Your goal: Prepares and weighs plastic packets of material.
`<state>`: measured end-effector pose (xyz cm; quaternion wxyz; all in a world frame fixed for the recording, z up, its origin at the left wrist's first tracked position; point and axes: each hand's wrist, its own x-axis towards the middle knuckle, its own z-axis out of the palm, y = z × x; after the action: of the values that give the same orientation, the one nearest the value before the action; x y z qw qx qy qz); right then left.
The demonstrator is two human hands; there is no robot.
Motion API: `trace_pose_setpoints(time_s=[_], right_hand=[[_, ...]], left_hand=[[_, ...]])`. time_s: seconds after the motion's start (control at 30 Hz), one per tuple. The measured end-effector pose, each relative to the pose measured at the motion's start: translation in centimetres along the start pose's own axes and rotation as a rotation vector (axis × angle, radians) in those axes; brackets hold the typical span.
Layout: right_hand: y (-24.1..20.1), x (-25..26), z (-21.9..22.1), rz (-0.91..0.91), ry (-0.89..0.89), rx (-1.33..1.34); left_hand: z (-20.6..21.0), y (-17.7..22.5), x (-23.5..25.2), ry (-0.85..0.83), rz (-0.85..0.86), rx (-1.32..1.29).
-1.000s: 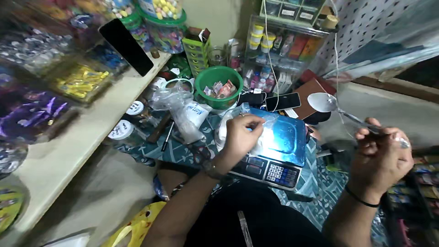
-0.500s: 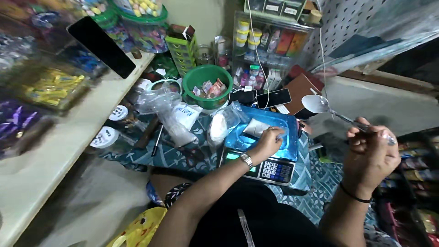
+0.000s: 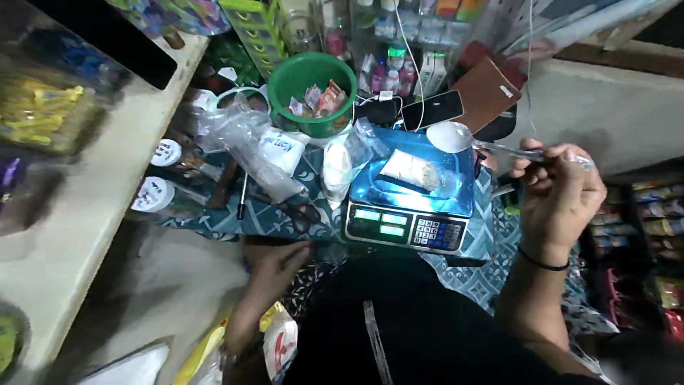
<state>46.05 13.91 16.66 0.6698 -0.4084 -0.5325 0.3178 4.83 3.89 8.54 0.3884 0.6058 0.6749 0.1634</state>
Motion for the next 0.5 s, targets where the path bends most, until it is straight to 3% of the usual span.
trace_pose_setpoints(time_s=[0.07,0.13,0.17,0.23,0.3,0.37,0.43,0.5], right_hand=[[0.4,0.0,0.8,0.011,-0.047,0.033],[0.6,0.1,1.7,0.026,-0.092,0.060],[0.7,0.1,2.2,0.030,-0.114,0.074],[0.9,0.5,3.1,0.031,-0.150,0.079],[1.1,1.0,4.1,0.020,-0.172,0.056],[1.1,1.1,4.8,0.027,-0.192,0.061],[1.1,1.2,5.4,0.036,-0.204,0.078],[1.3,1.1,5.8,0.042,-0.228,0.090]], left_hand=[[0.6,-4.5,-2.5,0.141,-0.374,0.207],[2.8,-8.7,-4.9,0.024,-0.738,0.334],[4.2,-10.6,-6.0,-0.066,-0.837,0.277],[7.8,-13.8,-7.8,-0.168,-0.896,-0.031],[11.8,-16.1,-8.6,-0.098,-0.829,-0.397],[13.6,-15.1,-8.5,0.004,-0.727,-0.745],[14.9,-14.6,-8.4,0.174,-0.660,-0.868],[13.9,-12.4,-7.9,0.208,-0.748,-0.767]])
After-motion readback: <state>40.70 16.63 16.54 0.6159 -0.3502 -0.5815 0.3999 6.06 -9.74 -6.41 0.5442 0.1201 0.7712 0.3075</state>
